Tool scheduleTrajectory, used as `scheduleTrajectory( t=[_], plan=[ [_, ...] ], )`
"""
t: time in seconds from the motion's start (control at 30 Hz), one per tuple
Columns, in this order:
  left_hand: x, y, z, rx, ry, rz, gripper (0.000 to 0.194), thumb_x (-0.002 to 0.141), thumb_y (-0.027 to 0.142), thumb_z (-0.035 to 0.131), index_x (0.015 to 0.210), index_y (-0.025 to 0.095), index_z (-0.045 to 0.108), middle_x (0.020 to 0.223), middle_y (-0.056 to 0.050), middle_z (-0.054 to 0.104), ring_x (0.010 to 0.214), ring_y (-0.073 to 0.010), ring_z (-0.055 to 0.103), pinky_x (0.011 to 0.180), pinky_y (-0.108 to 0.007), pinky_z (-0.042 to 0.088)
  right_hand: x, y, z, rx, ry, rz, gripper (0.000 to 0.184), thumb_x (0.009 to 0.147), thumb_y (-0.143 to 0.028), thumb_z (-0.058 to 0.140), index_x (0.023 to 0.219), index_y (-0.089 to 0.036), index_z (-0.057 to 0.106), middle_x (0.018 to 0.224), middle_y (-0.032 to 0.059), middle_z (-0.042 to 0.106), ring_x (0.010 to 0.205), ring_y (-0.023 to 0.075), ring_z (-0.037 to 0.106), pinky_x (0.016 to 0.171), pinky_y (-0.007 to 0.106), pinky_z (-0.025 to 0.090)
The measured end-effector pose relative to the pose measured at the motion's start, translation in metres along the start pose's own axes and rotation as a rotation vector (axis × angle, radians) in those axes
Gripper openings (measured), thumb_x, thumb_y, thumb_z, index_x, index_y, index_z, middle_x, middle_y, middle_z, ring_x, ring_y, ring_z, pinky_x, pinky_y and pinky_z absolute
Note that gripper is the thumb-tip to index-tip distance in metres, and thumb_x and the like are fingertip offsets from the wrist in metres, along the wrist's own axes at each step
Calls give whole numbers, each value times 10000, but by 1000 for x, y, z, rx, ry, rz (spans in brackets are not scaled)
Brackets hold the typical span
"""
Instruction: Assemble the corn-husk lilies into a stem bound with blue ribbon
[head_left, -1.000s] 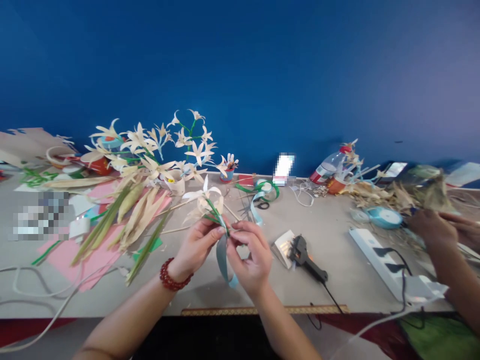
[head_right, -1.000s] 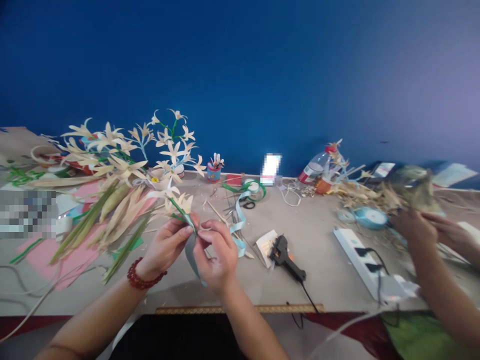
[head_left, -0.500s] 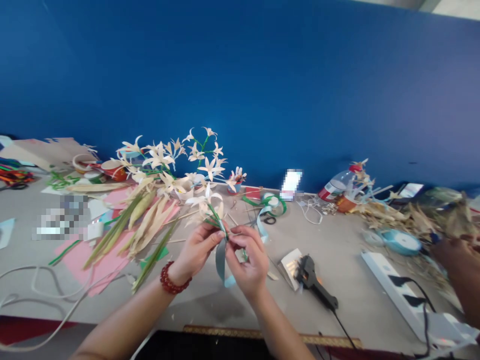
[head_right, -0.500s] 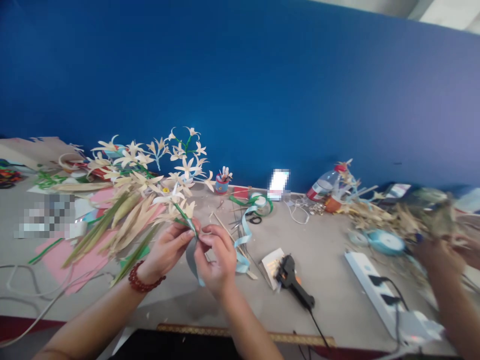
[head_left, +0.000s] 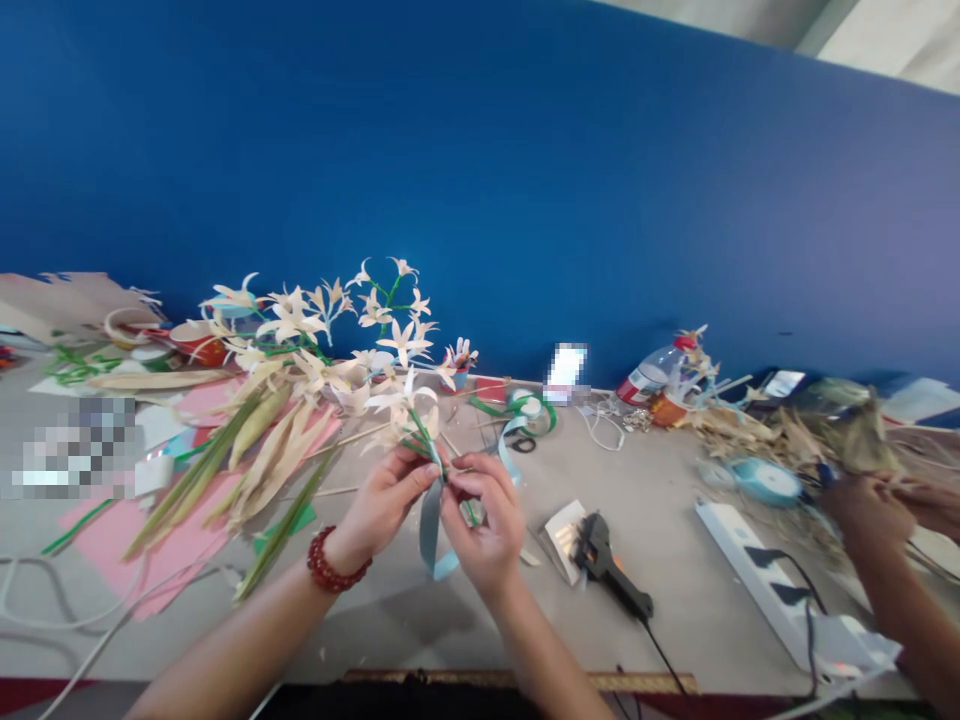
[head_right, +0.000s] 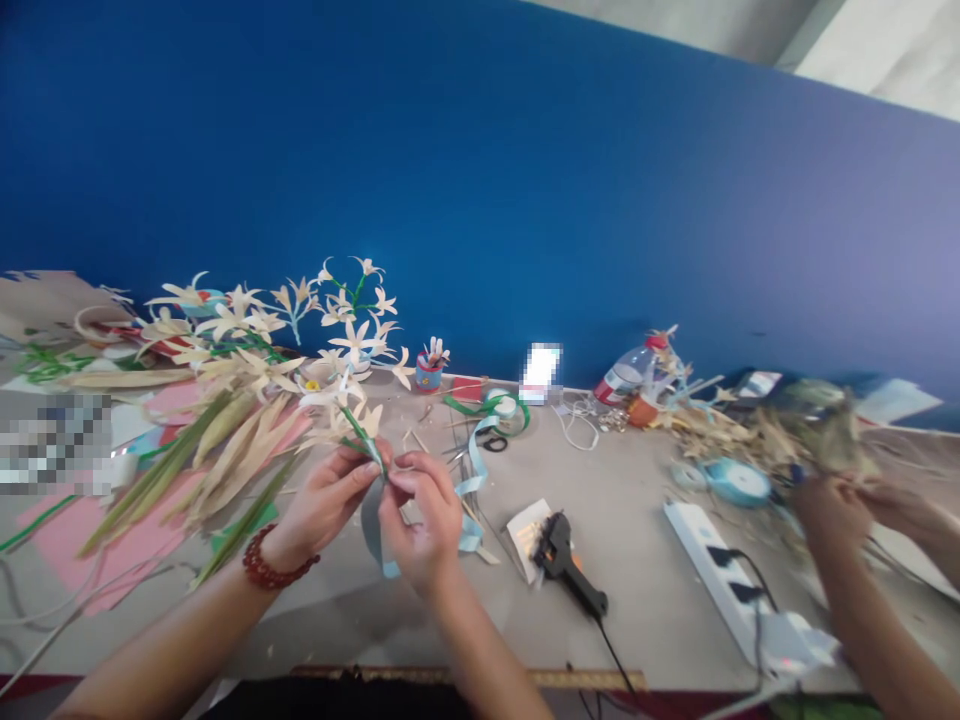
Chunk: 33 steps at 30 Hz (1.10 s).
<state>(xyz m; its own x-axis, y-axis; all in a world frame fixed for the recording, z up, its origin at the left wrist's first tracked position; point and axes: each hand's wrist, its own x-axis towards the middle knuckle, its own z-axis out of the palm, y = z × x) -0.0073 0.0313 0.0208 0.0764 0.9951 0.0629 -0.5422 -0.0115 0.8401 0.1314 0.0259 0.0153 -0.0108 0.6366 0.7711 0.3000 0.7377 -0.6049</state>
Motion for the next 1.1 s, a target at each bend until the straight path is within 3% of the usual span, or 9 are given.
scheduleTrajectory(
  t=[0.7, 1.1],
  plan=[
    [-1, 1, 2, -12, -1, 0, 132, 750, 221, 765, 865, 165, 734, 855, -34, 695, 864, -154, 635, 842, -242, 506, 6, -5, -1, 11, 21, -11, 221, 775, -47, 615, 912, -218, 639, 953, 74, 658, 887, 207, 664, 772, 368, 570],
    [-6, 6, 6, 24, -45, 14, 129, 773, 252, 746, 873, 175, 719, 844, -37, 687, 854, -180, 633, 851, -291, 490, 6, -13, -6, -19, 17, -22, 244, 780, -42, 621, 936, -229, 639, 966, 73, 652, 883, 212, 672, 774, 376, 576]
  ],
)
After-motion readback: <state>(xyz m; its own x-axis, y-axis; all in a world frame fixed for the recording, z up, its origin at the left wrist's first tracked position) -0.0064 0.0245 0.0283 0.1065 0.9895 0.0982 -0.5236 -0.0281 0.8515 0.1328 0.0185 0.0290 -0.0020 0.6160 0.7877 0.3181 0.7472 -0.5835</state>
